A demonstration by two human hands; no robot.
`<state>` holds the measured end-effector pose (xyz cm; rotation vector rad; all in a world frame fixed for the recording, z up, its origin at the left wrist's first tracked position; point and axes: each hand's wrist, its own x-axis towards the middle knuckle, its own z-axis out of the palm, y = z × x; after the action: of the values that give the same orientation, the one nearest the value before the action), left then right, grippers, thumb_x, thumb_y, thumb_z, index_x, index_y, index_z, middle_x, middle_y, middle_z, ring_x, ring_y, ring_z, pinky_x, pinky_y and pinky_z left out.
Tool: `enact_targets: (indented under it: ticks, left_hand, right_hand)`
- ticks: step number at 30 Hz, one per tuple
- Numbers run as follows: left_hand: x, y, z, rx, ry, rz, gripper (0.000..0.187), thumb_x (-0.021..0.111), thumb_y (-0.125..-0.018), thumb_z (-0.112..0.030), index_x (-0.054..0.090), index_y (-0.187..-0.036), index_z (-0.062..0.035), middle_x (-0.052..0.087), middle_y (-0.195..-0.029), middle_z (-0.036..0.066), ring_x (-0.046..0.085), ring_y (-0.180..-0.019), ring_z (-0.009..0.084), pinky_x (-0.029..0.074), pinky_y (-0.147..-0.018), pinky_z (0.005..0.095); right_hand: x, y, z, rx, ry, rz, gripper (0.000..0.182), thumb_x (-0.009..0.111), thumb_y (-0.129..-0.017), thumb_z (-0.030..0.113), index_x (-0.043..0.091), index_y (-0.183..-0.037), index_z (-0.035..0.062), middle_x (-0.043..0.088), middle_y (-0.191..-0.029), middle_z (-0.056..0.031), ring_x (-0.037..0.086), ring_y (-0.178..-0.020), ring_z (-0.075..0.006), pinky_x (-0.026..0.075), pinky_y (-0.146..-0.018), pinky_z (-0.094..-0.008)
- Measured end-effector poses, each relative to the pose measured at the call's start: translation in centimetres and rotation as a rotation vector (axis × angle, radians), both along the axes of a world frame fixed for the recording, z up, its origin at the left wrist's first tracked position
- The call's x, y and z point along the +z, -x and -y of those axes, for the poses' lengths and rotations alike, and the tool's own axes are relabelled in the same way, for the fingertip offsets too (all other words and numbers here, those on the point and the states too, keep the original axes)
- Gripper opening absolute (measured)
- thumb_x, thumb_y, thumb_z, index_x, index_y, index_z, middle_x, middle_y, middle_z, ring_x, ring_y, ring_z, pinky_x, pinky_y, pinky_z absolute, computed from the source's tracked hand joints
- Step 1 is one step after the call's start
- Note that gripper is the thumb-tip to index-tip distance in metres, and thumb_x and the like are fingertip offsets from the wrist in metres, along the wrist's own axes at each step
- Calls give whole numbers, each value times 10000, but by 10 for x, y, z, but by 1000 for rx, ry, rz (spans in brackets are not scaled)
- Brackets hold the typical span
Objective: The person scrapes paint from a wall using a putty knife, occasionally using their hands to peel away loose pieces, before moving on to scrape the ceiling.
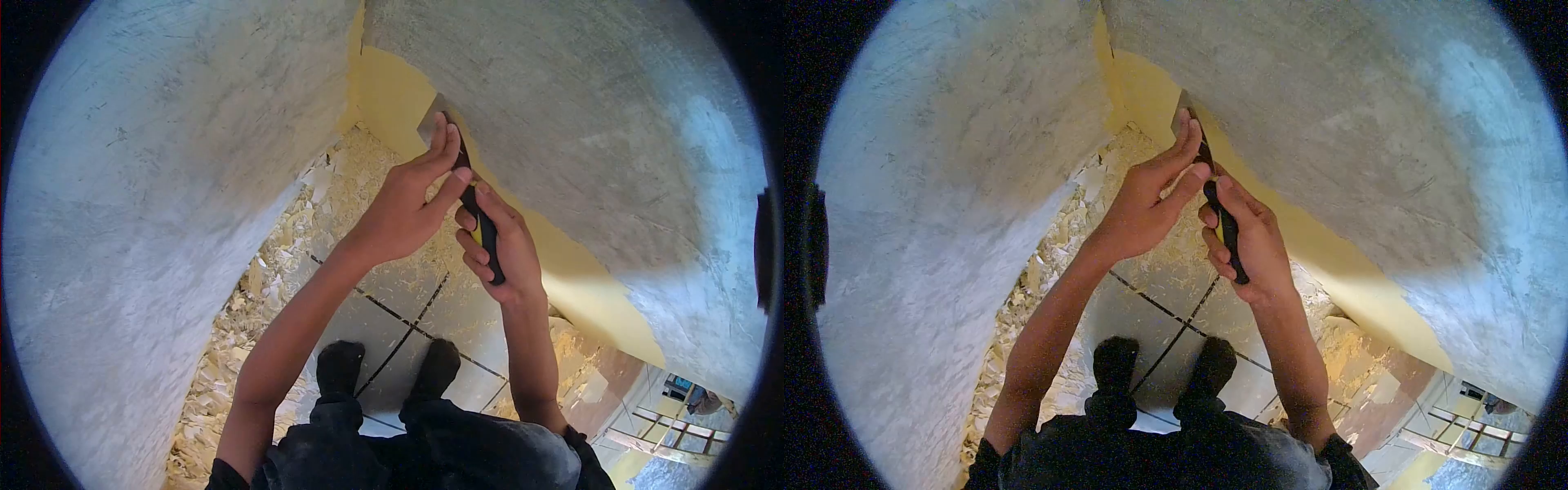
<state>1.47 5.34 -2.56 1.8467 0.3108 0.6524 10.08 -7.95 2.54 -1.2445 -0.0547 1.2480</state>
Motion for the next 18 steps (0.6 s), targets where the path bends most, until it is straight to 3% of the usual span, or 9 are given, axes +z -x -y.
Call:
enact_targets:
  ticks: [1,4,7,9,14,16,18]
  left_hand:
    - [0,2,3,-4,-98,-29,582,502,-984,-241,300,-1421,86,236,-1479,332,359,-1330,417,359,-1076,390]
    - [7,3,2,26,46,-35,586,494,-986,-241,287,-1428,84,227,-1484,332,345,-1336,419,349,-1083,397]
    - [0,3,0,-72,-47,-24,594,490,-989,-243,270,-1437,79,215,-1488,335,346,-1342,408,345,-1087,393]
    - [1,0,4,-21,-50,-38,594,488,-990,-243,267,-1439,78,215,-1490,333,352,-1343,399,349,-1084,386]
    - [3,4,3,8,132,-53,589,485,-992,-237,266,-1439,78,230,-1493,318,363,-1347,374,363,-1073,372]
    - [0,4,1,-41,1,-44,564,491,-991,-233,304,-1430,67,249,-1492,305,372,-1343,369,369,-1069,372]
    - [-3,0,1,13,55,-29,549,496,-990,-233,328,-1421,63,258,-1488,305,369,-1344,366,364,-1073,370]
  right_hand:
    - [-2,0,-3,2,5,-4,391,509,-996,335,525,-1323,120,506,-764,2,390,-447,-48,290,-331,-190]
    - [-4,0,-10,34,-4,49,394,505,-998,338,524,-1325,119,508,-765,1,386,-451,-46,286,-331,-190]
    - [3,2,-2,1,-17,11,400,504,-998,340,522,-1334,122,511,-768,-2,388,-450,-47,285,-328,-193]
    - [-1,-1,1,11,4,37,413,505,-998,344,513,-1343,117,514,-766,-3,388,-442,-48,287,-327,-195]
    - [-2,4,-5,18,20,48,434,505,-997,341,497,-1362,106,514,-756,0,389,-431,-51,288,-324,-198]
    - [1,2,-7,-8,24,36,433,506,-997,341,498,-1359,104,513,-751,1,391,-429,-52,289,-324,-198]
    - [-3,-2,-8,19,27,40,434,511,-993,344,501,-1356,106,514,-747,1,401,-433,-52,291,-324,-197]
